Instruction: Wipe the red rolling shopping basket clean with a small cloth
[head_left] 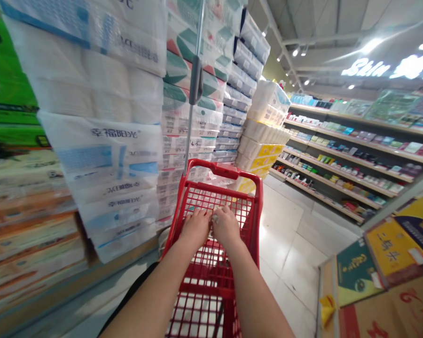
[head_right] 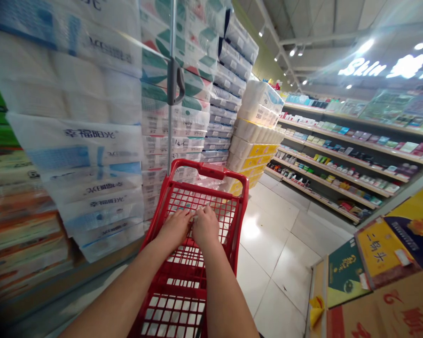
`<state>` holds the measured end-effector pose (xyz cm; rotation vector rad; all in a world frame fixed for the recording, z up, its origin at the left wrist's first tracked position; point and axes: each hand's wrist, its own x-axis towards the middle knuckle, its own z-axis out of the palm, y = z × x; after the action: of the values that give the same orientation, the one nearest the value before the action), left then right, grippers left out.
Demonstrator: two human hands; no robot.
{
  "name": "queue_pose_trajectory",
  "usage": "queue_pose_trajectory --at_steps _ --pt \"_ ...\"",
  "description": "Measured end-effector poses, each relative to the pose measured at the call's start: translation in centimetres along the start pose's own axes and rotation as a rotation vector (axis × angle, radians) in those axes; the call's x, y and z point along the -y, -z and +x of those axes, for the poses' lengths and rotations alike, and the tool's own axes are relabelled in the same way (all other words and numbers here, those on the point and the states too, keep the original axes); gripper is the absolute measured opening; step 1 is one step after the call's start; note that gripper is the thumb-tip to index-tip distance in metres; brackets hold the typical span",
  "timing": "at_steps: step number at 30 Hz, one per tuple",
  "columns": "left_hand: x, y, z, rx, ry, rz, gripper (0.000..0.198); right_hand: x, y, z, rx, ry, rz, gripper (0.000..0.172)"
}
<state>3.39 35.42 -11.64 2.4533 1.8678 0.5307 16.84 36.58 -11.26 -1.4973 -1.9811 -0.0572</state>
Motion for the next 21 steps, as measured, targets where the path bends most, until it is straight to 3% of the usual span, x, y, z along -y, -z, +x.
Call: queue_pose_trajectory --at_steps 2,6,12,17,19,21 --pt "0.0 0.09 -0.03 0.001 -0.003 -0.003 0.036 0.21 0.06 -0.04 -0.003 0.0 0.014 0.019" --pt "-0.14 0.37 -0.12 -0.006 -0.009 -0.018 0.031 -0.27 0.6 0.09 -0.108 -0.172 -0.006 0.02" --pt "0.0 0.4 -0.15 0.011 -0.005 -0.007 0.036 0.5 0.3 0.04 0.11 -0.049 0.04 0.03" --pt "-0.04 0.26 -0.1 -0.019 -0.02 -0.013 0.031 -0.11 0.82 0.28 -0.051 -0.252 0.031 0.028" --pt "-0.05 0.2 -0.05 -0.018 -0.017 -0.009 0.032 -0.16 0.9 0.27 -0.018 -0.219 0.03 0.027" --pt "0.02 0.12 -0.02 -0.008 -0.013 -0.002 0.034 -0.02 0.88 0.17 0.111 -0.09 0.054 0.03"
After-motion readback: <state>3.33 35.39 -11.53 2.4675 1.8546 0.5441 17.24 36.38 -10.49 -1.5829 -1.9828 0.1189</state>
